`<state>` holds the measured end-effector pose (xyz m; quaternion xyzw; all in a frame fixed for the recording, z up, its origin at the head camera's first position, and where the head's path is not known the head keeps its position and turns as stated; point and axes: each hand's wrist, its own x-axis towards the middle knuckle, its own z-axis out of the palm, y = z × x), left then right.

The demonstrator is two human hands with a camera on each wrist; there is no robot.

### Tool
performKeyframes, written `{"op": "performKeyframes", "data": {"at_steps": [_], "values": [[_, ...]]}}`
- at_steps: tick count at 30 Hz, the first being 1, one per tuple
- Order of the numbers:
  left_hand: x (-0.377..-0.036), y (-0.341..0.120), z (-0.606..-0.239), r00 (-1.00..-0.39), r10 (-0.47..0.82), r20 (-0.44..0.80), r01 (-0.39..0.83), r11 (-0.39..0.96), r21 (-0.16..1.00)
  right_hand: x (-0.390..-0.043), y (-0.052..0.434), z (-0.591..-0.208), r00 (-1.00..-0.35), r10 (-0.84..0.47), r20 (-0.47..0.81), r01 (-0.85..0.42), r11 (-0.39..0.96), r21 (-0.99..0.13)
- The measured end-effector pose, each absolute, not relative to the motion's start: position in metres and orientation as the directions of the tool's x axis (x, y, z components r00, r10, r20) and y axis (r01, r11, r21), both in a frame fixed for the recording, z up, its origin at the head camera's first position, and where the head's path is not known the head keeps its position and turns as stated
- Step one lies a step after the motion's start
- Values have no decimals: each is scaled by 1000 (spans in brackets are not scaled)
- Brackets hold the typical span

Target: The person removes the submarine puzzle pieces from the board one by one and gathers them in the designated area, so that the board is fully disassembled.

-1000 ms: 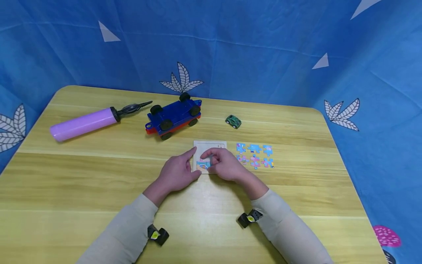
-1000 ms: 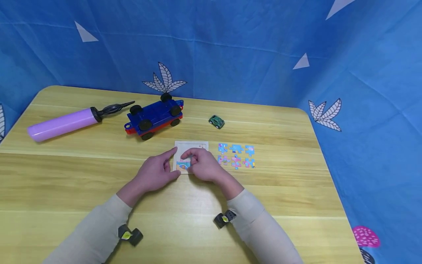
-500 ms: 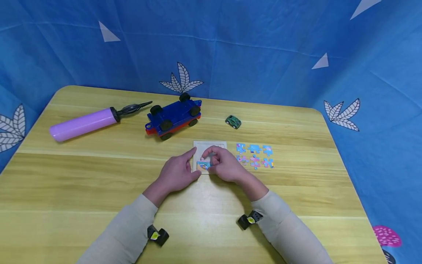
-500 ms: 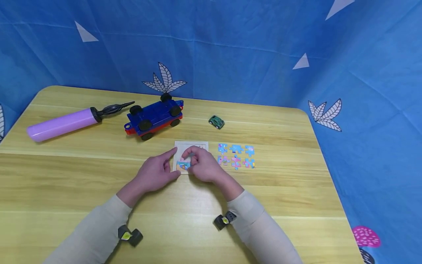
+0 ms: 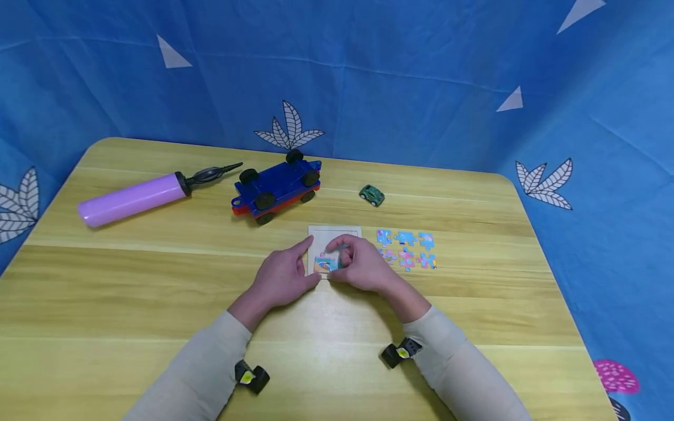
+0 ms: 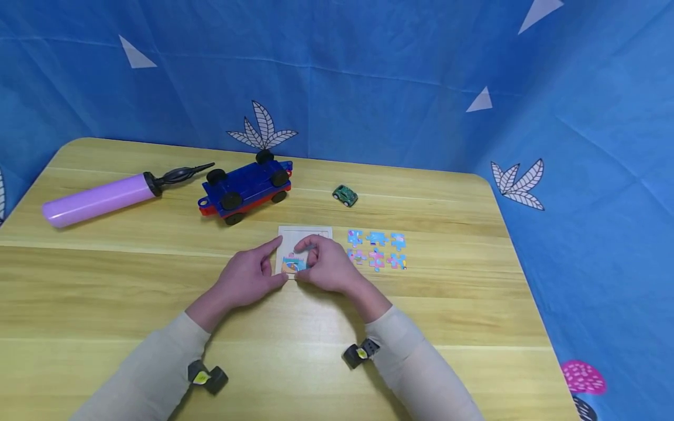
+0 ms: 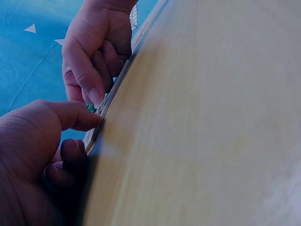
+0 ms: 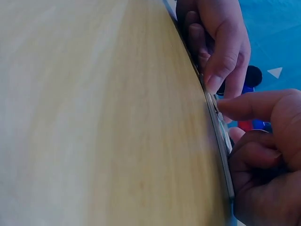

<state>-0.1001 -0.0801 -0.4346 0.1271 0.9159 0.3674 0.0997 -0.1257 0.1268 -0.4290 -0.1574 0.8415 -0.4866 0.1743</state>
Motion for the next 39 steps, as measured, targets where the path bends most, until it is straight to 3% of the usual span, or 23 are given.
{"op": "performKeyframes", "data": {"at_steps": [11, 23, 39], "values": [[-100, -81, -436, -948, 309, -70, 181, 710, 680, -127, 124, -428, -891, -422, -168, -110, 559, -822], [-101, -81, -434, -947, 310, -87, 171, 712, 681, -124, 125, -425, -896, -419, -148, -97, 509, -855], [-100, -81, -434, -944, 314, -101, 165, 715, 679, -103, 146, -420, -942, -312, -124, -39, 466, -884]]}}
